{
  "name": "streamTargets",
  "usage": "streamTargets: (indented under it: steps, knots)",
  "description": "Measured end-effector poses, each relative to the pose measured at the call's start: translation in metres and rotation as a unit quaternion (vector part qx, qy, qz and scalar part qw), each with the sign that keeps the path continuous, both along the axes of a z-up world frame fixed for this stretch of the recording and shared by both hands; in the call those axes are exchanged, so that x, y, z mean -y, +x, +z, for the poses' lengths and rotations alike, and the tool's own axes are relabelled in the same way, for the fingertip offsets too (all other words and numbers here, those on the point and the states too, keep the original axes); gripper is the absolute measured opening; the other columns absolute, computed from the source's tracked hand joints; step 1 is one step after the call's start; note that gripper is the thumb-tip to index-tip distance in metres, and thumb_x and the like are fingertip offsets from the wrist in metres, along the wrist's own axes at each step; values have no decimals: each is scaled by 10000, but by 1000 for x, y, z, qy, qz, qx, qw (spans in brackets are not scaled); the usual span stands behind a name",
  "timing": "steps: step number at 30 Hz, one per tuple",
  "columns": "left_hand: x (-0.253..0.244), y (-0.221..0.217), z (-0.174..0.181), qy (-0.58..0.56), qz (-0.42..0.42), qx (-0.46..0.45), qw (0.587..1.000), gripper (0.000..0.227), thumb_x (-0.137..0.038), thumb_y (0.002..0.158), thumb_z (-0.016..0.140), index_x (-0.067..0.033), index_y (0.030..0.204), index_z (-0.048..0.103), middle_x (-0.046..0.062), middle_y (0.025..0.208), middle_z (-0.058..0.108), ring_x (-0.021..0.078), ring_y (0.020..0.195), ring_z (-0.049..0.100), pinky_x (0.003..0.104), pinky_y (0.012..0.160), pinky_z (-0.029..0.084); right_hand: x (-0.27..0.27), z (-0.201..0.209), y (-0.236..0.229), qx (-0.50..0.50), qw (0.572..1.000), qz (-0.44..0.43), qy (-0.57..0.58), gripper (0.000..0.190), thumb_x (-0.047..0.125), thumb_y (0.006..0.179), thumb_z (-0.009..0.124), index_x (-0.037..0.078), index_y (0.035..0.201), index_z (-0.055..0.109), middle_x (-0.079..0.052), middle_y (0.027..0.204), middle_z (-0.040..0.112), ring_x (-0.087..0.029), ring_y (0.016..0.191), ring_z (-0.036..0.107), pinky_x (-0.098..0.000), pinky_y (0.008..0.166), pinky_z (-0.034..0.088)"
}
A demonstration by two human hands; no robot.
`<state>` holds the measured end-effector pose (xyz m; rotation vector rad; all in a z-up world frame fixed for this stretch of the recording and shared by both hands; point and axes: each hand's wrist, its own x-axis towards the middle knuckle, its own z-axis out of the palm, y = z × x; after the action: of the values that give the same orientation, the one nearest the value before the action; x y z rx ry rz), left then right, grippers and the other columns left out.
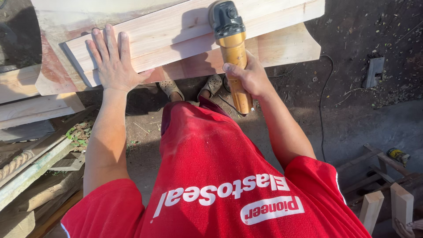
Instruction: The person uses an angle grinder with a sanding disc to smooth the surface of a wooden plank resting on a workbench. They move the tool along the plank, flip it to sand the other side, and then place the finished plank on a stack.
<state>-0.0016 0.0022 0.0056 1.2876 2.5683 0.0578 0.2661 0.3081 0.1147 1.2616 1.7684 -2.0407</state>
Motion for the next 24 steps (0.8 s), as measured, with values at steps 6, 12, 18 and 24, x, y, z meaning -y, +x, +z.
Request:
streamTargets:
  steps: [6,12,18,24]
  knots:
    - [9,-3,-2,6,-24,-27,999,1227,-710,823,784,-3,1674,254,313,1754,96,524,1591,-10,692,1302,-59,-70,-12,42,-70,992,-106,-14,437,289,937,742,5,1222,572,-102,954,658,-198,840,696,-388,720,638]
    - [7,1,-1,4,-6,-13,1000,1261,-709,789,821,-2,1679,276,294,1750,116,544,1626,6,695,1283,-51,-106,-15,66,-56,986,-154,-18,397,290,951,731,15,1187,567,-123,921,667,-222,752,697,-388,681,634]
    - [6,0,0,-4,-27,-49,998,1260,-726,795,787,-12,1692,264,278,1760,108,517,1600,-13,679,1293,-65,-117,-7,73,-85,979,-183,-5,391,267,962,725,6,1210,572,-114,941,664,-209,800,716,-398,698,650]
    - [0,3,1,-28,15,-19,999,1284,-749,755,756,-26,1684,242,270,1801,85,502,1622,-30,653,1288,-70,-74,-14,50,-103,980,-164,-44,403,243,914,751,-8,1174,573,-103,899,659,-213,760,684,-371,659,627]
